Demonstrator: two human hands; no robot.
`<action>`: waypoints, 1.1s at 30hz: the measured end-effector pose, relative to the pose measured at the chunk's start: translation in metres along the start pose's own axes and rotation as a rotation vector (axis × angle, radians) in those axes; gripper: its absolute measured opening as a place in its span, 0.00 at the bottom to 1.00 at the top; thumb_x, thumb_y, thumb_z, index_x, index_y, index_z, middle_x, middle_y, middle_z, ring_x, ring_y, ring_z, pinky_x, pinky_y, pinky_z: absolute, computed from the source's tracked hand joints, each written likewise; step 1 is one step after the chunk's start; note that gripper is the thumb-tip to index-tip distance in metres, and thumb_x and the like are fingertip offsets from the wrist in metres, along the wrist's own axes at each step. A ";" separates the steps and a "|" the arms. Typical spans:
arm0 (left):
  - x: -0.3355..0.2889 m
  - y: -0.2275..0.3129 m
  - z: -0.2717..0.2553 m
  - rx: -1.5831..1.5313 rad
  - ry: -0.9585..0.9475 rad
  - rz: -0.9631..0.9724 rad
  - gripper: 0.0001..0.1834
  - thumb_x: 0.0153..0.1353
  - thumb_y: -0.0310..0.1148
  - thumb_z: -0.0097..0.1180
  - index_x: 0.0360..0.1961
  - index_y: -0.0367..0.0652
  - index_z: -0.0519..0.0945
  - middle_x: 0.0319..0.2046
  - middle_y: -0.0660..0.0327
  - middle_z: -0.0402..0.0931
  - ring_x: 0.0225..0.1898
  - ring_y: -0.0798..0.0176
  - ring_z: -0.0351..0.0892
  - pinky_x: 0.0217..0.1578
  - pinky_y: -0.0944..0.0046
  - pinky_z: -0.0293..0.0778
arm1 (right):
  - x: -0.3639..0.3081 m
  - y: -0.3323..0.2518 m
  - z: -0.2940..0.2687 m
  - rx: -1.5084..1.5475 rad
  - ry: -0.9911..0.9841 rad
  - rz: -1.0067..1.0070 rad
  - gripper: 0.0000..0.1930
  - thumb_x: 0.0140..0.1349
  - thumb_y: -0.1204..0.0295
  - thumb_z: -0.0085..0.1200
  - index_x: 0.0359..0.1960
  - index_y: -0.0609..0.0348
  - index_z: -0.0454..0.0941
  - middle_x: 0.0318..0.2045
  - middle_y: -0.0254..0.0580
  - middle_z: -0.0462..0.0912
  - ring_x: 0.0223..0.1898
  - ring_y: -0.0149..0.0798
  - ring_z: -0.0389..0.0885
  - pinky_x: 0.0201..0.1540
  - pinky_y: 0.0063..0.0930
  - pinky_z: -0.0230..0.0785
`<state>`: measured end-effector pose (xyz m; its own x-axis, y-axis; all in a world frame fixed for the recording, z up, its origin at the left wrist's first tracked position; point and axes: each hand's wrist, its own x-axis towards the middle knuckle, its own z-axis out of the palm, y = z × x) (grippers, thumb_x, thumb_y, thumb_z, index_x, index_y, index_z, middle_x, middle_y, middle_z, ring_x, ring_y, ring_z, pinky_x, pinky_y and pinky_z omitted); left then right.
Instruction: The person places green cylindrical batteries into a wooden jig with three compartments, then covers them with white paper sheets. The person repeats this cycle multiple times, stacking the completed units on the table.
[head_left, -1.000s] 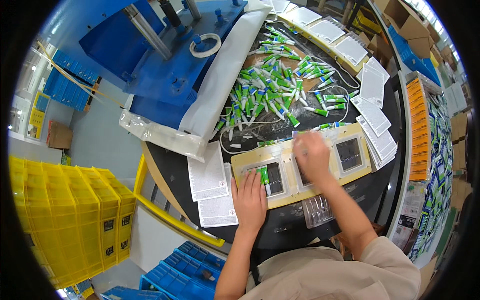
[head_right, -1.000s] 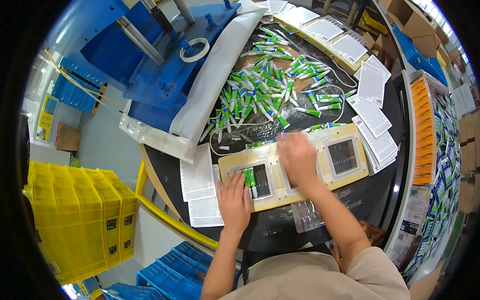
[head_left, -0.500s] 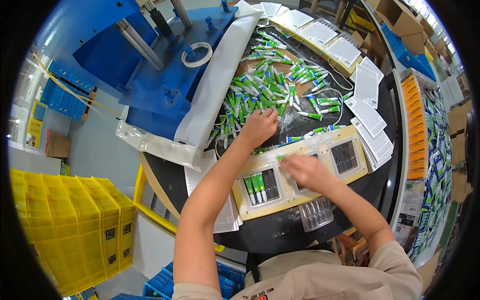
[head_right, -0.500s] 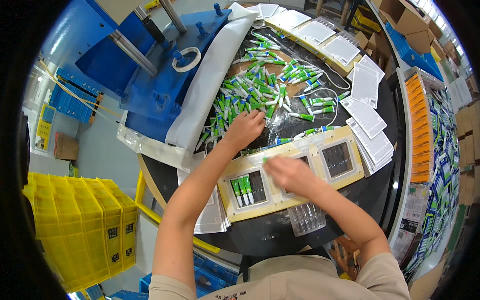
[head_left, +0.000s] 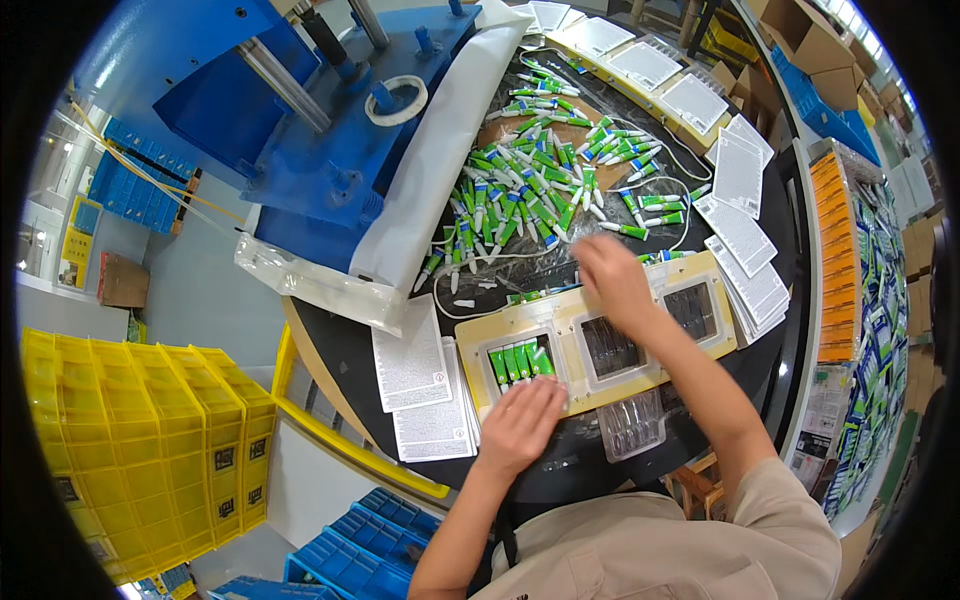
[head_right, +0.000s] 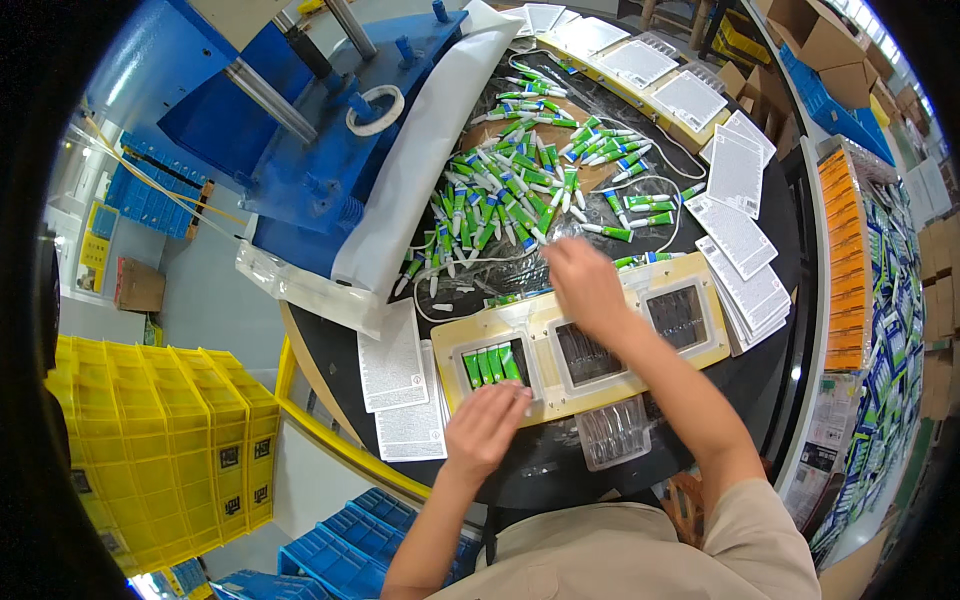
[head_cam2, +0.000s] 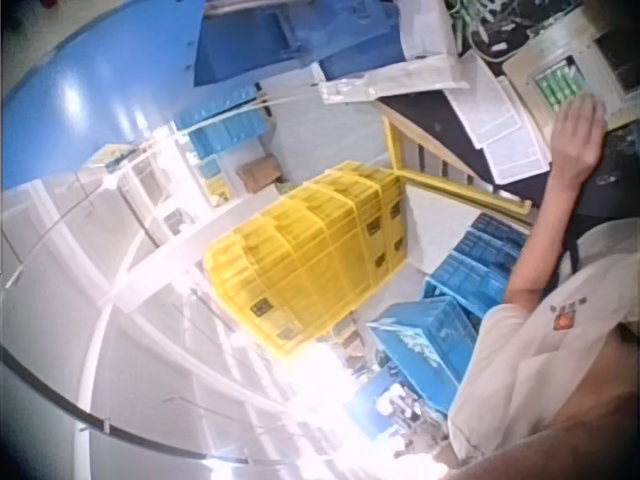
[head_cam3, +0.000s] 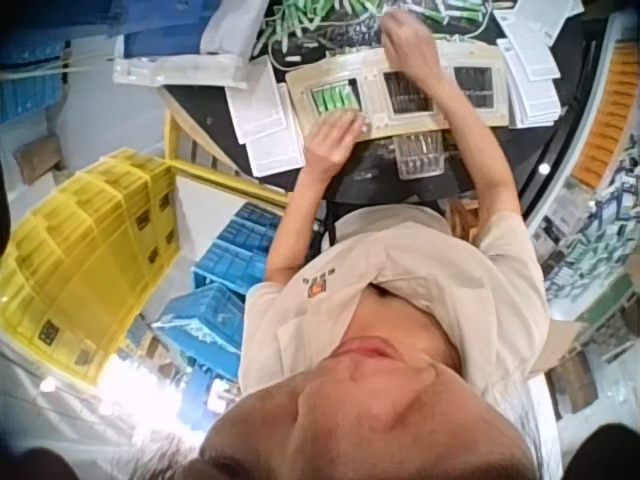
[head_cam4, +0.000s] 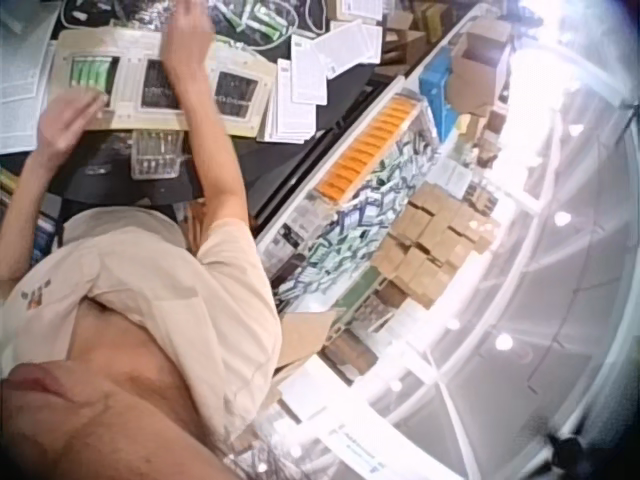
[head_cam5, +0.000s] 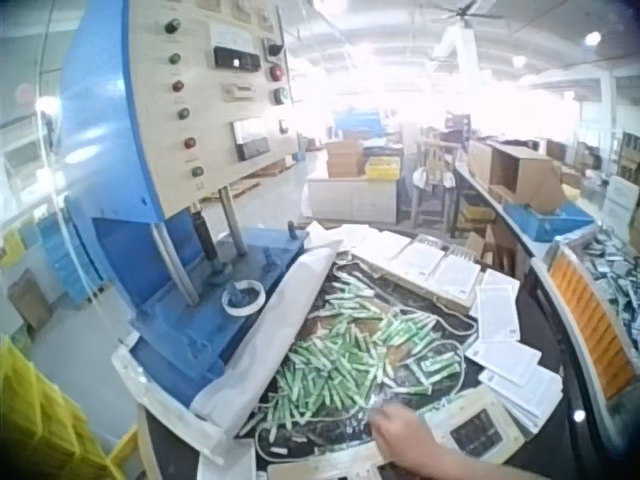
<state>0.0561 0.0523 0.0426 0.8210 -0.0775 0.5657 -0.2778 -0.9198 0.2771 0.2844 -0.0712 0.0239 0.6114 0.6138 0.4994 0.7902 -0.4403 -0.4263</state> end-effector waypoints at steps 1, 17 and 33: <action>-0.002 0.005 0.006 0.035 -0.041 0.036 0.14 0.61 0.27 0.60 0.48 0.40 0.85 0.49 0.58 0.84 0.51 0.59 0.84 0.55 0.59 0.78 | 0.017 0.015 0.007 -0.086 -0.054 0.001 0.08 0.58 0.76 0.61 0.39 0.63 0.81 0.39 0.49 0.82 0.42 0.54 0.82 0.44 0.43 0.76; -0.032 -0.002 0.034 0.030 -0.265 -0.138 0.25 0.62 0.41 0.66 0.55 0.37 0.80 0.62 0.54 0.76 0.66 0.56 0.73 0.71 0.40 0.57 | -0.050 0.000 -0.050 0.153 -0.081 0.343 0.13 0.62 0.77 0.61 0.49 0.63 0.83 0.36 0.48 0.80 0.36 0.45 0.82 0.36 0.33 0.73; -0.026 -0.004 0.029 0.045 -0.358 -0.132 0.25 0.65 0.42 0.62 0.59 0.40 0.78 0.64 0.57 0.74 0.68 0.54 0.69 0.71 0.36 0.55 | -0.124 -0.061 -0.022 -0.051 0.045 0.180 0.14 0.56 0.74 0.67 0.44 0.65 0.84 0.39 0.46 0.83 0.38 0.47 0.82 0.40 0.38 0.76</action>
<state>0.0504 0.0466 0.0040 0.9726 -0.0792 0.2185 -0.1423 -0.9463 0.2904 0.1617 -0.1354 0.0047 0.7434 0.4927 0.4523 0.6683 -0.5735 -0.4738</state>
